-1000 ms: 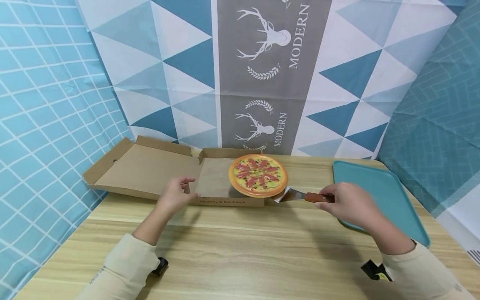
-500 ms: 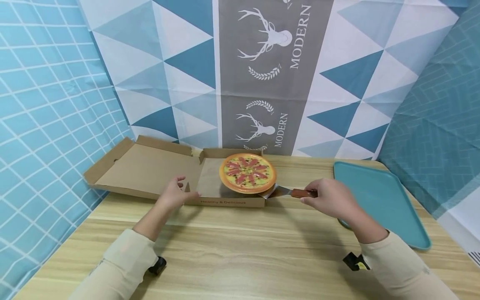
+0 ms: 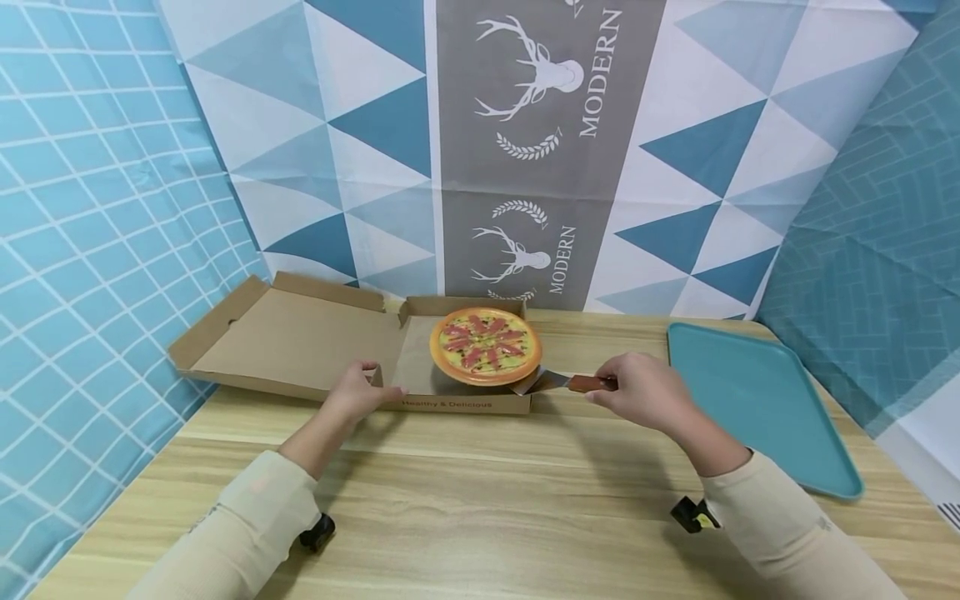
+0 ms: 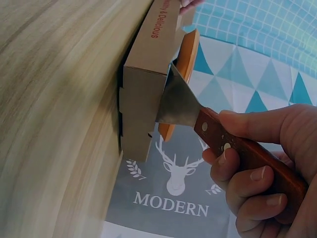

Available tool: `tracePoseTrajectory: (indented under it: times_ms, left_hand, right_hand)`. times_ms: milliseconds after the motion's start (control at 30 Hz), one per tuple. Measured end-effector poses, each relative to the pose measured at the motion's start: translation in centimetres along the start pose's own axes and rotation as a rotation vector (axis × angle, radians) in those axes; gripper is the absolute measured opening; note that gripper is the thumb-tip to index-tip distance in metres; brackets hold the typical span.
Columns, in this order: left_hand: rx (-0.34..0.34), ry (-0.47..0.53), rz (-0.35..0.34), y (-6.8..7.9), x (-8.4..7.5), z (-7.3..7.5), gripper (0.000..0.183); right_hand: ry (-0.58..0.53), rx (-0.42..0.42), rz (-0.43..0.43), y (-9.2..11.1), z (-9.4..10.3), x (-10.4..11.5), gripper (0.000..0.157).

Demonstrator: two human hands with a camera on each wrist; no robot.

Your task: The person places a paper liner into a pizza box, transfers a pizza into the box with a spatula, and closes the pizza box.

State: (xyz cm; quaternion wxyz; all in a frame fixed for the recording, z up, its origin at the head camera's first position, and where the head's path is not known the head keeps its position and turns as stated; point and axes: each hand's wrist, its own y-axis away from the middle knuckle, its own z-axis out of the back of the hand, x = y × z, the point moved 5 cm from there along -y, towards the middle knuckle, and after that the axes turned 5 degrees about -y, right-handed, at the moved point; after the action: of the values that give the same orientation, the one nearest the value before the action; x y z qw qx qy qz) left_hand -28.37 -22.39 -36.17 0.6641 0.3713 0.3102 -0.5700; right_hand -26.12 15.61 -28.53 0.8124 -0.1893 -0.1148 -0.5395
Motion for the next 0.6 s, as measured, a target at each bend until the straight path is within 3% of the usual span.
tracePoseTrajectory:
  times_ms: [600]
  left_hand:
    - [0.034, -0.019, 0.001, 0.2, 0.0, -0.4, 0.08]
  right_hand:
    - [0.064, 0.015, 0.015, -1.5, -0.2, 0.6, 0.014]
